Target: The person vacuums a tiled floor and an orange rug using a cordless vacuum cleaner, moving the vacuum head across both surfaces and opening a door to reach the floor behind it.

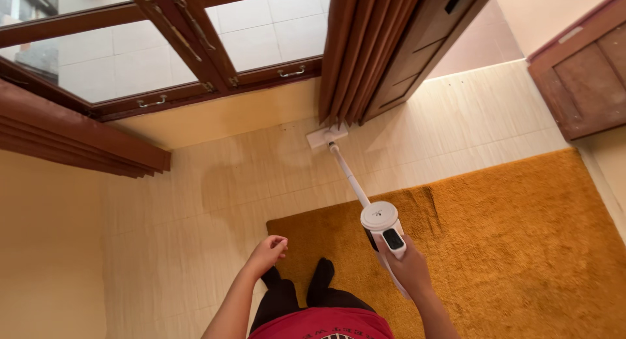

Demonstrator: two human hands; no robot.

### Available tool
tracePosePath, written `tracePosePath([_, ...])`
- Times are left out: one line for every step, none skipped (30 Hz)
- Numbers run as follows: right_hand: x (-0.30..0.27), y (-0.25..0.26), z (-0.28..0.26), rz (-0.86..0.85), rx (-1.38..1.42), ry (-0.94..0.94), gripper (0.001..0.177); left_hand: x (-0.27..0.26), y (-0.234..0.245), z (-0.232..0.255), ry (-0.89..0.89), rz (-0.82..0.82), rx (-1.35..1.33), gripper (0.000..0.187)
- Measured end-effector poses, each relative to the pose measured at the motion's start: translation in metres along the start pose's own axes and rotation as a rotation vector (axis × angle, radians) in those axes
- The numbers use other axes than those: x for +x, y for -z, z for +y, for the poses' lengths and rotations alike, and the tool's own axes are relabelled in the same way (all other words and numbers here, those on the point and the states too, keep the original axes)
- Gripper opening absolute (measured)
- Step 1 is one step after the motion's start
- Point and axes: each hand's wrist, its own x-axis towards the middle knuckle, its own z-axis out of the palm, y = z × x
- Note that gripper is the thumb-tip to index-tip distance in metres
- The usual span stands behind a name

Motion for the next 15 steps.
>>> tracePosePath([-0.006, 0.007, 0.002, -0.013, 0.004, -0.010, 0.046, 0.005, -0.001, -0.001, 0.000, -0.006, 0.007, 0.038])
tracePosePath([-0.012, 0.014, 0.005, -0.041, -0.031, -0.065, 0.046, 0.011, -0.002, -0.003, 0.000, -0.014, 0.015, 0.038])
tracePosePath([-0.019, 0.021, 0.008, -0.069, -0.066, -0.120, 0.046, 0.015, -0.004, -0.004, 0.000, -0.022, 0.023, 0.038])
tracePosePath([-0.025, 0.027, 0.011, -0.096, -0.099, -0.175, 0.046, 0.019, -0.005, -0.005, -0.002, -0.032, 0.030, 0.038])
tracePosePath([-0.030, 0.033, 0.015, -0.110, -0.111, -0.167, 0.046, 0.021, -0.006, -0.006, -0.004, -0.043, 0.037, 0.038])
tracePosePath([-0.037, 0.040, 0.019, -0.124, -0.123, -0.161, 0.046, 0.023, -0.008, -0.006, -0.006, -0.054, 0.045, 0.037])
tracePosePath([-0.044, 0.047, 0.024, -0.138, -0.135, -0.154, 0.046, 0.023, -0.010, -0.006, -0.001, -0.067, 0.076, 0.037])
tracePosePath([-0.050, 0.054, 0.029, -0.119, -0.141, -0.130, 0.044, 0.022, -0.011, -0.005, 0.001, -0.079, 0.109, 0.037])
tracePosePath([-0.056, 0.061, 0.033, -0.100, -0.149, -0.105, 0.042, 0.021, -0.012, -0.004, 0.002, -0.090, 0.141, 0.037])
tracePosePath([-0.060, 0.065, 0.034, -0.081, -0.156, -0.082, 0.042, 0.020, -0.013, -0.003, 0.006, -0.097, 0.170, 0.037])
tracePosePath([-0.065, 0.068, 0.033, -0.072, -0.173, -0.098, 0.042, 0.019, -0.013, -0.003, 0.010, -0.103, 0.198, 0.037])
tracePosePath([-0.071, 0.074, 0.032, -0.065, -0.190, -0.114, 0.043, 0.018, -0.013, -0.003, 0.015, -0.110, 0.226, 0.037])
tracePosePath([-0.076, 0.078, 0.029, -0.058, -0.208, -0.130, 0.045, 0.016, -0.011, -0.004, 0.029, -0.108, 0.275, 0.036])
tracePosePath([-0.080, 0.082, 0.026, -0.064, -0.243, -0.124, 0.045, 0.015, -0.009, -0.006, 0.042, -0.105, 0.325, 0.037])
tracePosePath([-0.084, 0.084, 0.022, -0.071, -0.279, -0.118, 0.044, 0.015, -0.006, -0.008, 0.054, -0.101, 0.375, 0.037])
